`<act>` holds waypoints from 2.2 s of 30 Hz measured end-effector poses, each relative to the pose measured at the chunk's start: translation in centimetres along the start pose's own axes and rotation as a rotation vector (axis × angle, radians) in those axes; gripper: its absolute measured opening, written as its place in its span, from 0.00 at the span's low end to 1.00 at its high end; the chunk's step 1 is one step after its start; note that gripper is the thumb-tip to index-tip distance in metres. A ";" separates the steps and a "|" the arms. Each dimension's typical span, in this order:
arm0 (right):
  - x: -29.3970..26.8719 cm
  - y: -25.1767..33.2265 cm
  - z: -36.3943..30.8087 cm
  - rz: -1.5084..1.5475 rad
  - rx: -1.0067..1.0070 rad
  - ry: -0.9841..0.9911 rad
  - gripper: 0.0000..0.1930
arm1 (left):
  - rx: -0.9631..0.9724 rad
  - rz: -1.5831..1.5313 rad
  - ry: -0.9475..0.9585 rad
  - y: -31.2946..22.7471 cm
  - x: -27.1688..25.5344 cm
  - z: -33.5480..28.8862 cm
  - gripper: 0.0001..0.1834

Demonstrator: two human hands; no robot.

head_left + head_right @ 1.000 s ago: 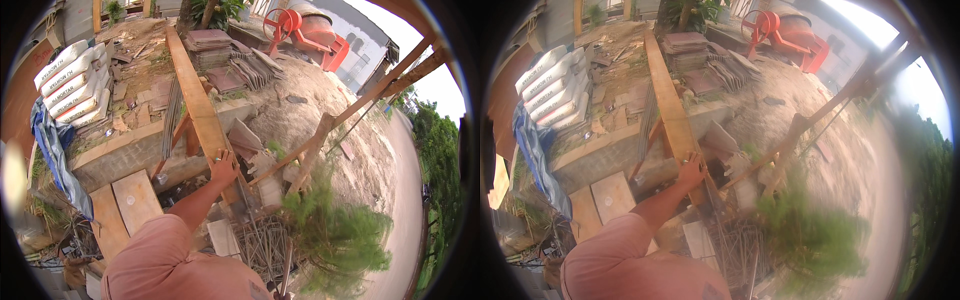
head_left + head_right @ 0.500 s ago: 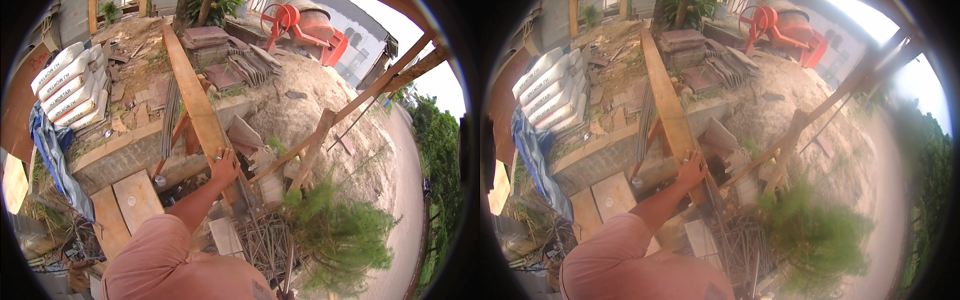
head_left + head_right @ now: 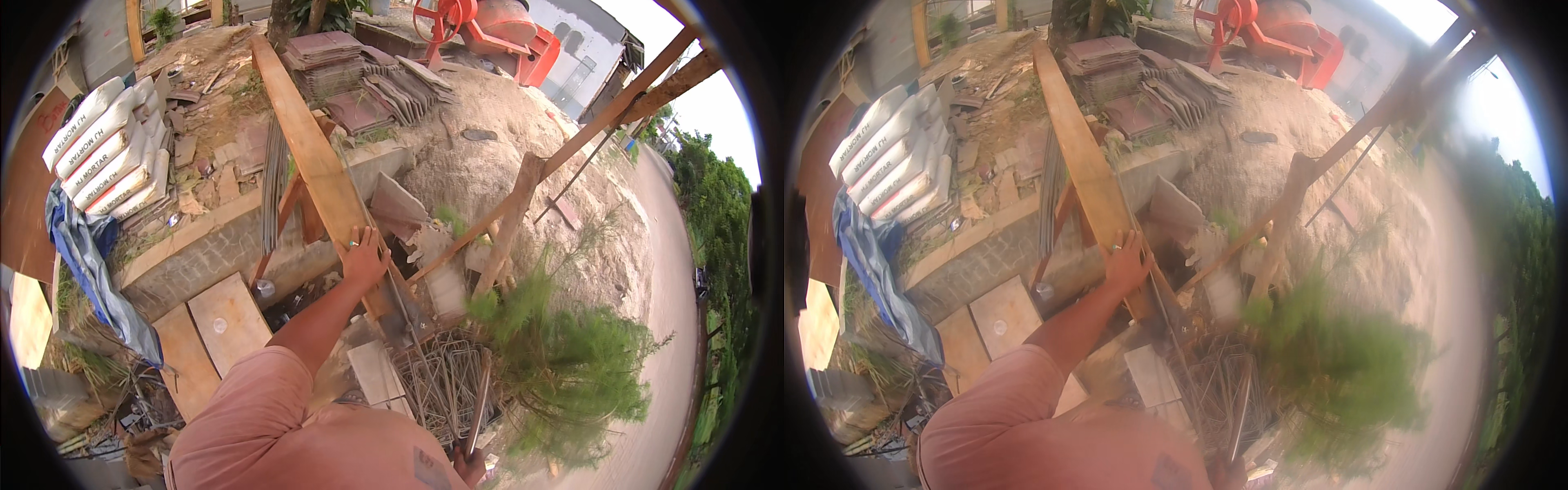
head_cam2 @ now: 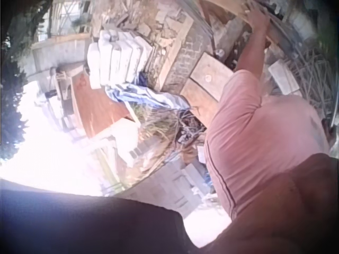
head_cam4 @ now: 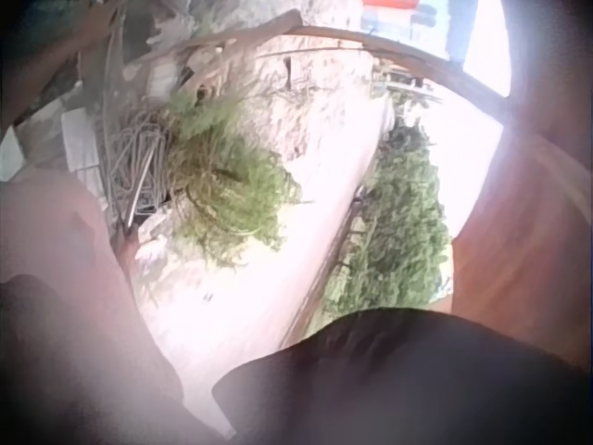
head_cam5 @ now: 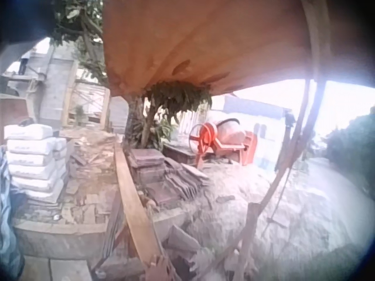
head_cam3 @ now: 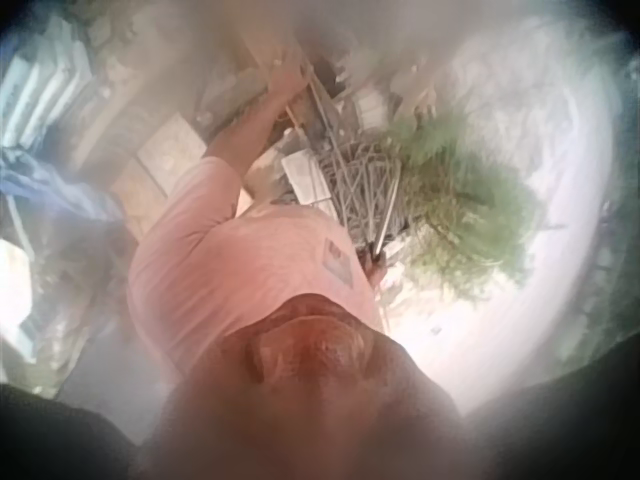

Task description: The person bends metal rebar using a manual bending jig. They repeatedly position rebar in the jig, apply force with a metal bar to bend it, and place the bent pieces aside.

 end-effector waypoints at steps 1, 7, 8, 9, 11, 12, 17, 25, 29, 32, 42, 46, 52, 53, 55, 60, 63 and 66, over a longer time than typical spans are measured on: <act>0.1 3.9 -1.0 -0.062 0.076 0.018 0.17 | 0.002 -0.003 -0.009 0.0 0.1 0.0 0.35; 0.2 4.2 -1.0 -0.264 -0.113 -0.180 0.16 | 0.004 -0.034 0.042 -0.3 -0.2 0.2 0.36; 0.2 4.3 -1.0 -0.296 -0.113 -0.177 0.16 | 0.008 -0.052 0.032 -0.2 -0.1 0.2 0.36; 0.3 3.9 -0.8 -0.307 -0.104 -0.194 0.16 | 0.011 -0.070 0.027 -0.1 0.2 0.1 0.35; 0.7 3.0 -0.4 -0.334 -0.085 -0.220 0.16 | -0.030 -0.045 -0.019 0.7 0.5 0.3 0.34; 0.8 4.3 -0.6 -0.293 -0.085 -0.212 0.16 | -0.044 -0.035 -0.035 0.7 0.7 0.2 0.34; 0.4 4.5 -1.3 -0.253 -0.106 -0.201 0.15 | -0.031 -0.095 -0.001 0.0 0.1 0.3 0.33; -0.1 4.1 -1.6 -0.254 -0.191 -0.228 0.15 | -0.036 -0.088 -0.022 0.4 0.6 0.4 0.32; -1.2 3.7 -1.1 -0.337 -0.111 -0.148 0.16 | -0.013 -0.063 -0.031 0.7 1.3 0.5 0.33; -2.3 2.8 -0.3 -0.373 -0.247 -0.104 0.16 | 0.004 -0.059 -0.045 0.7 1.2 0.6 0.33; -2.1 10.5 9.5 -0.618 -0.476 0.097 0.14 | -0.027 -0.053 -0.013 0.6 0.7 0.5 0.35; -1.0 11.0 15.6 -0.762 -0.526 0.250 0.15 | -0.035 -0.065 0.012 0.1 0.1 0.6 0.34; -0.1 13.3 22.2 -0.961 -0.716 0.301 0.11 | -0.047 -0.088 0.030 0.1 -0.5 0.5 0.31; -0.3 13.2 23.5 -0.985 -0.799 0.291 0.10 | -0.044 -0.092 0.036 -0.2 -0.7 0.5 0.31; -0.1 14.3 26.7 -1.023 -0.916 0.303 0.08 | -0.043 -0.092 0.034 -0.2 -0.7 0.3 0.31; 3.9 21.6 29.9 -1.095 -1.068 0.331 0.05 | -0.049 -0.075 0.019 0.1 -0.4 0.5 0.30; 5.3 23.2 31.2 -1.140 -1.085 0.374 0.05 | -0.059 -0.076 0.032 -0.1 -0.6 0.6 0.30; 5.4 22.0 31.8 -1.169 -1.047 0.389 0.05 | -0.067 -0.067 0.016 0.1 -0.4 0.7 0.31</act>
Point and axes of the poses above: each hand's wrist, its own z-axis towards the middle knuckle, its own x-axis out of the palm, y = z × x, the point moved 1 cm from there along z, towards the middle knuckle, and after that the axes turned 8 degrees about z, right-handed, at the moved point
